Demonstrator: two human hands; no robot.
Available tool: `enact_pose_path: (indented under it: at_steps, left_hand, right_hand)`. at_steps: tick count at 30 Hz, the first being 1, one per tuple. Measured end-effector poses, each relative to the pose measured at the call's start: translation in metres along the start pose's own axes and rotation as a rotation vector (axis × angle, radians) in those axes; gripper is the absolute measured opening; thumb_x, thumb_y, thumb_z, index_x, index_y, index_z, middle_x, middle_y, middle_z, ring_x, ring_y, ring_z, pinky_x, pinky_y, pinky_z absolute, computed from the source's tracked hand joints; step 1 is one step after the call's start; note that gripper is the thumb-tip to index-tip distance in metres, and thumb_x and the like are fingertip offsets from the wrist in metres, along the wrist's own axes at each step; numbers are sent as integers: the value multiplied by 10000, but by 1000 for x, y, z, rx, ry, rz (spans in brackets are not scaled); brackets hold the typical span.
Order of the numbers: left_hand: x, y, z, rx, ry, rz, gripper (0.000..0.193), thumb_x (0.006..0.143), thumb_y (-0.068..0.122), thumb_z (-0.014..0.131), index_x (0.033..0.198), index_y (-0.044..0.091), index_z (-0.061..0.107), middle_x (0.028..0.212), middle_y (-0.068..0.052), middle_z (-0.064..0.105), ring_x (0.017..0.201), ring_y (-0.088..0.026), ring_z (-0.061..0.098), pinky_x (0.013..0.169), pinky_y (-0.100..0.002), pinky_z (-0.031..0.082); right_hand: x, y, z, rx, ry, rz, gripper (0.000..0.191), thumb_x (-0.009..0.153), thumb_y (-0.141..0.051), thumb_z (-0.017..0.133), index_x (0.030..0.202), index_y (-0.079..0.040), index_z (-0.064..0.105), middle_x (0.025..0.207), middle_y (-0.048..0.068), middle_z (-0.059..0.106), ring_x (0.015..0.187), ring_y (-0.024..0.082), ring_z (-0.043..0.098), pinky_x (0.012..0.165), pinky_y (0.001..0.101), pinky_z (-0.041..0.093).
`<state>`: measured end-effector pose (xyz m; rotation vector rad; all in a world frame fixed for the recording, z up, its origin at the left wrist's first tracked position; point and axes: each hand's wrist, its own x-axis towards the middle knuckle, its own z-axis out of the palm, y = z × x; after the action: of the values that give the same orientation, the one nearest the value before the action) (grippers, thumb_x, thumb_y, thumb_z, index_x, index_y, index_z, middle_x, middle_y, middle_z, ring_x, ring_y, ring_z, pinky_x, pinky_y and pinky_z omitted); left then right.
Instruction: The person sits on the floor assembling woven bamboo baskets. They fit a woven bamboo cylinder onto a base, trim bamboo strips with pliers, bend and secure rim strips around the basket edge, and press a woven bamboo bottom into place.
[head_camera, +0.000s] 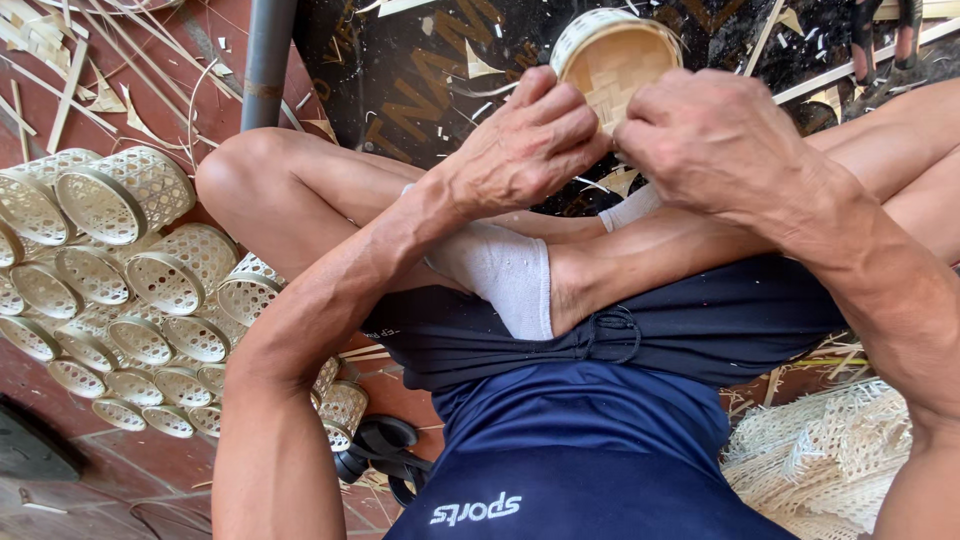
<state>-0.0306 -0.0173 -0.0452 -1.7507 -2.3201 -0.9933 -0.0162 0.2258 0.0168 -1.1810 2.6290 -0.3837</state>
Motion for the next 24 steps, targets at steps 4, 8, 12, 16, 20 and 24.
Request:
enact_pose_path:
  at_steps: [4, 8, 12, 16, 20, 24]
  left_hand:
    - [0, 5, -9, -48, -24, 29, 241, 920, 154, 615, 1101, 0, 647, 1063, -73, 557, 1038, -245, 550, 977, -401, 443]
    - [-5, 16, -17, -119, 25, -49, 236, 944, 142, 638, 1153, 31, 652, 1048, -64, 546, 1043, -243, 550, 979, -408, 442]
    - [-10, 15, -18, -86, 33, -62, 243, 944, 134, 648, 1164, 30, 657, 1056, -65, 542, 1036, -249, 543, 955, -407, 437]
    - [-16, 19, -15, -95, 21, -46, 268, 919, 130, 631, 1166, 27, 650, 1079, -70, 544, 1052, -248, 546, 956, -404, 440]
    - [-20, 17, -13, -49, -38, -47, 251, 935, 184, 636, 1128, 26, 657, 1060, -69, 547, 1024, -244, 540, 921, -403, 434]
    - [-22, 20, -12, 38, -99, -52, 293, 920, 192, 611, 1135, -3, 650, 1076, -87, 544, 1054, -260, 537, 953, -415, 451]
  right_hand:
    - [2, 7, 13, 157, -133, -21, 51, 855, -108, 681, 868, -60, 690, 851, 84, 633, 750, 278, 687, 599, 387, 548]
    - [2, 18, 18, 452, -15, -49, 112, 863, -141, 722, 883, -35, 693, 863, 93, 648, 756, 306, 673, 624, 396, 537]
    - [-2, 9, 24, 523, 77, -29, 156, 890, -141, 758, 909, -18, 663, 884, 89, 651, 788, 298, 672, 674, 389, 536]
    - [-14, 0, 33, 496, 168, -16, 140, 904, -84, 774, 913, -24, 648, 934, 91, 657, 808, 287, 677, 677, 381, 530]
    - [-20, -3, 47, 462, 281, -55, 139, 928, -41, 785, 950, -34, 648, 970, 83, 653, 799, 256, 680, 678, 349, 543]
    - [-19, -6, 56, 398, 300, -25, 149, 901, -21, 796, 947, -51, 658, 944, 68, 648, 817, 239, 680, 695, 348, 546]
